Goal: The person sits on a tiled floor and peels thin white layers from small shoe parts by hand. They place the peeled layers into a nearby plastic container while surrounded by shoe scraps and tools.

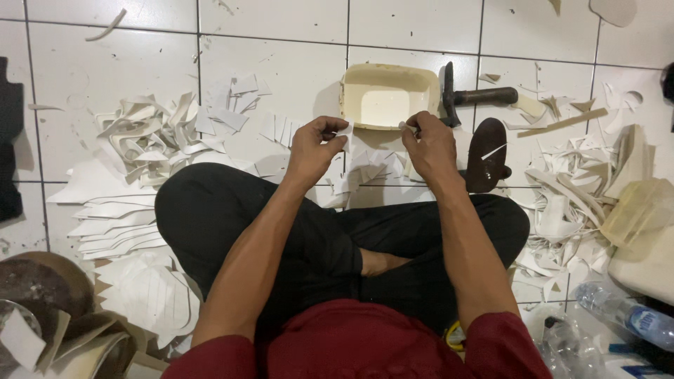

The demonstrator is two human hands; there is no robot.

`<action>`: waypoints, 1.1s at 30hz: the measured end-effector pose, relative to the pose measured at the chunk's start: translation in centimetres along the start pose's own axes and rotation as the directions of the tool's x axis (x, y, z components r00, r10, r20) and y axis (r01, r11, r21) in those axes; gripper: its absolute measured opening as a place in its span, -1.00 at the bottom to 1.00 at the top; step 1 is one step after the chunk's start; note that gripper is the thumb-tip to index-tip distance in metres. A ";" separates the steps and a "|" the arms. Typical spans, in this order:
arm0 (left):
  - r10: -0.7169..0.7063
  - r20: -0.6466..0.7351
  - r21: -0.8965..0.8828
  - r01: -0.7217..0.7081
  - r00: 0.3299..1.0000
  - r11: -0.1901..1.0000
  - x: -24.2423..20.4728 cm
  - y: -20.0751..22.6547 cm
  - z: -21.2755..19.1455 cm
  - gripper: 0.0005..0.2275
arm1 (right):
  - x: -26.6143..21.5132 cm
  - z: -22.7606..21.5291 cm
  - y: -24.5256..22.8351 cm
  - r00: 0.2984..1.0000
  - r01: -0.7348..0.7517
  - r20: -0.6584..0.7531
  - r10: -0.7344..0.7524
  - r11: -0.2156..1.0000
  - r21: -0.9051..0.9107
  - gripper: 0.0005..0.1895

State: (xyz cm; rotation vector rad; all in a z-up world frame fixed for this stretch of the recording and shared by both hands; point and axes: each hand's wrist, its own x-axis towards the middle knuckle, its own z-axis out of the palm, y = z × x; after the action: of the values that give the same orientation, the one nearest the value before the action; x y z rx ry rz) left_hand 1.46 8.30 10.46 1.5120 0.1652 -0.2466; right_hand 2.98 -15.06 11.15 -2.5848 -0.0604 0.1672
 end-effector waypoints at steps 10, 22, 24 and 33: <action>0.031 0.065 -0.152 -0.021 0.997 0.988 0.6 -0.3 0.5 -0.75 | -3.9 -0.6 -5.1 0.957 0.216 -0.275 -0.091 0.857 0.468 -0.85; 0.056 0.188 -0.186 -0.020 0.981 0.982 0.0 0.6 1.0 -0.74 | -5.5 1.8 -6.5 0.950 0.262 -0.285 -0.128 0.823 0.504 -0.86; 0.058 0.211 -0.180 -0.019 0.976 0.983 0.0 0.9 1.0 -0.73 | -5.3 1.8 -6.5 0.944 0.280 -0.293 -0.150 0.832 0.479 -0.88; 0.053 0.282 -0.175 -0.003 0.958 0.984 0.0 0.8 1.0 -0.72 | -4.2 1.7 -5.7 0.903 0.365 -0.359 -0.238 0.865 0.346 -0.89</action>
State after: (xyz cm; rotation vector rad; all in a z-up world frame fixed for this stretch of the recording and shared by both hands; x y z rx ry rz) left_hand 1.60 7.38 11.28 1.2887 -0.0654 -0.4148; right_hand -1.45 -9.64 13.17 -2.1187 -0.2899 -0.3105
